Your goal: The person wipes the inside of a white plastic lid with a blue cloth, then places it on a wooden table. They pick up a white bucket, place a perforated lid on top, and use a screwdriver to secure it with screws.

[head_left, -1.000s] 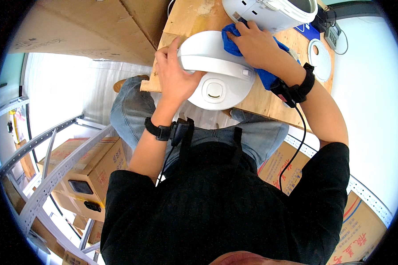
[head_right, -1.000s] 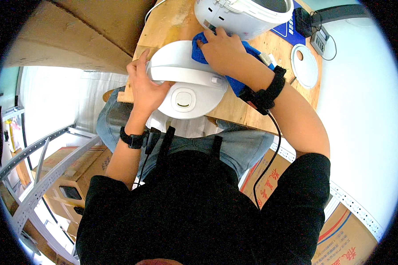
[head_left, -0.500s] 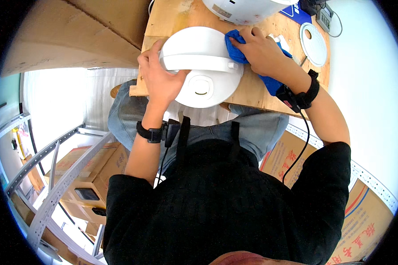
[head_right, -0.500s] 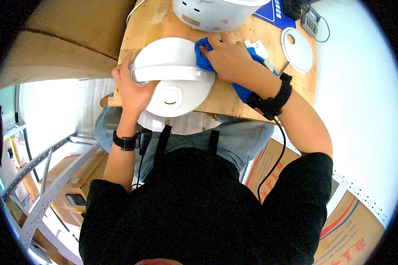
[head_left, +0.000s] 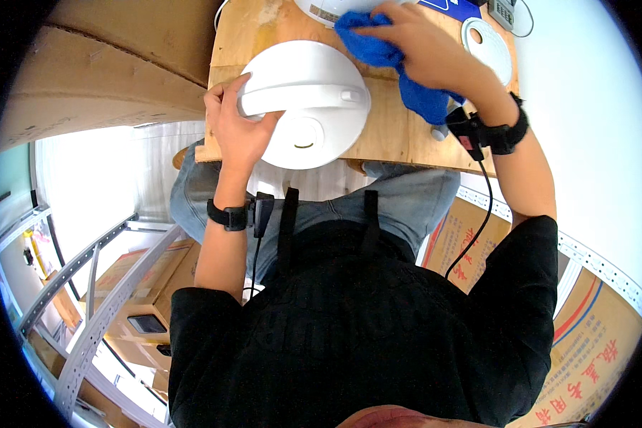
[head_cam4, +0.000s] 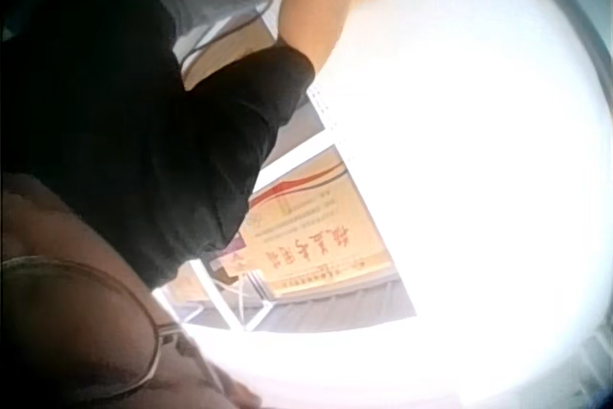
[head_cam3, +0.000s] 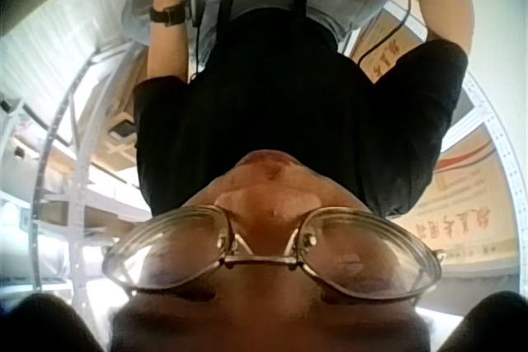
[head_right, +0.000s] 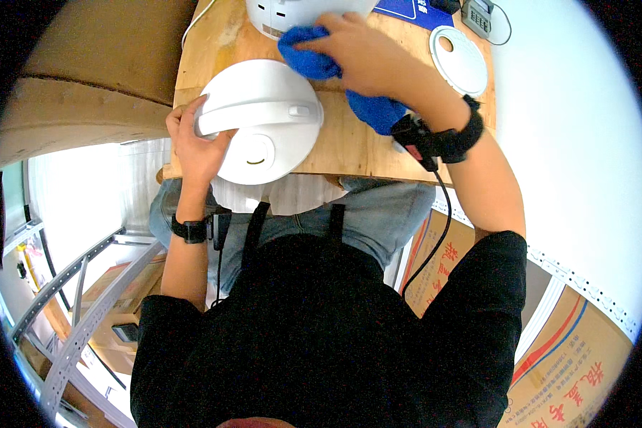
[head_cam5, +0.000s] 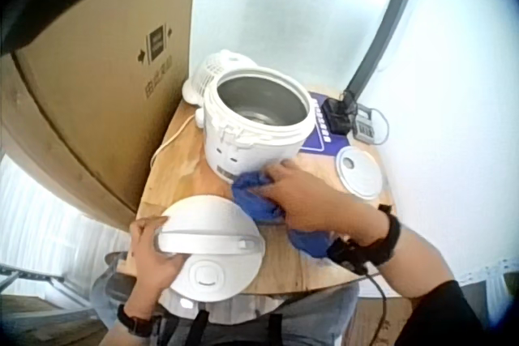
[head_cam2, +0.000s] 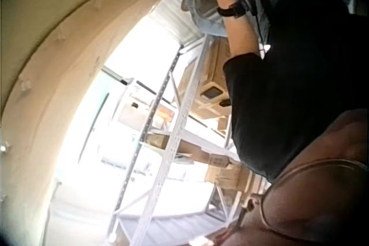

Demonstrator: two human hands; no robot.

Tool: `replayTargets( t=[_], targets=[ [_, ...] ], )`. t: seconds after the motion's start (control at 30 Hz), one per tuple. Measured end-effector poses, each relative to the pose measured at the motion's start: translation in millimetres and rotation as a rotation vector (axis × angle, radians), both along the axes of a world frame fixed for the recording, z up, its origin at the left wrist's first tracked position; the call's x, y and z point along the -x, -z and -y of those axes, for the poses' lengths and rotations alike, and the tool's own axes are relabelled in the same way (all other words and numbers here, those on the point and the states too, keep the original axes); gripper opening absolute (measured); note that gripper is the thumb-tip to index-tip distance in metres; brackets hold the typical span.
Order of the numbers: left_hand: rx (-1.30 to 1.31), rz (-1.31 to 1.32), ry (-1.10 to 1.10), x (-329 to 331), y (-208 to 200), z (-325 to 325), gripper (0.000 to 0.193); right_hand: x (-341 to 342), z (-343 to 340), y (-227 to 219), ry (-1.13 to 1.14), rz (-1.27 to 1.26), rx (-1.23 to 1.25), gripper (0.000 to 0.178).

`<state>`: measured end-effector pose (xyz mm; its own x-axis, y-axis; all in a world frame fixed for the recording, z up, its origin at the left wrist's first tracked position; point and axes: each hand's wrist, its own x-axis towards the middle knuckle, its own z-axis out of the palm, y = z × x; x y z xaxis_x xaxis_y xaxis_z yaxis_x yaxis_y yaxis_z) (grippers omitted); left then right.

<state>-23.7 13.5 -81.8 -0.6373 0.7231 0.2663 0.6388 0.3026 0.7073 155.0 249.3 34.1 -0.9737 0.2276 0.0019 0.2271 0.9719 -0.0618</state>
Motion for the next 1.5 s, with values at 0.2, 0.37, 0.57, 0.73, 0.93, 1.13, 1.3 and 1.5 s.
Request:
replayTargets(
  t=[0.2, 0.37, 0.57, 0.73, 0.93, 1.13, 1.3, 1.5],
  targets=[
    [-0.049, 0.019, 0.024, -0.4, 0.5, -1.6, 0.062, -11.5, 0.3, -84.8, 0.055, -0.144, 0.372, 0.061],
    [0.000, -0.052, 0.003, -2.3, -2.6, 0.6, 0.059, -16.5, 13.3, -56.1, 0.104, -0.429, 0.484, 0.059],
    [-0.046, -0.022, 0.013, -0.3, 3.2, -3.3, 0.059, -13.9, 80.2, 10.8, 0.132, -0.435, 0.196, 0.057],
    [-0.024, -0.034, 0.007, -1.7, -0.9, -2.6, 0.058, -15.4, 106.9, 36.6, 0.257, -0.385, 0.245, 0.058],
    [-0.059, -0.016, 0.019, -1.1, 1.0, -2.3, 0.053, -11.1, 97.4, 49.0, 0.272, -0.413, 0.367, 0.060],
    [-0.099, 0.004, 0.046, 1.6, 3.9, -4.4, 0.045, 16.1, 82.1, 55.5, 0.286, -0.355, 0.398, 0.052],
    [-0.069, 0.020, 0.081, 3.0, 9.1, -0.3, 0.047, 36.4, 79.7, 57.6, 0.267, -0.342, 0.365, 0.047],
    [-0.054, 0.011, 0.073, -0.5, -1.9, -1.8, 0.046, 35.2, 85.3, 63.8, 0.258, -0.385, 0.334, 0.046]
  ],
)
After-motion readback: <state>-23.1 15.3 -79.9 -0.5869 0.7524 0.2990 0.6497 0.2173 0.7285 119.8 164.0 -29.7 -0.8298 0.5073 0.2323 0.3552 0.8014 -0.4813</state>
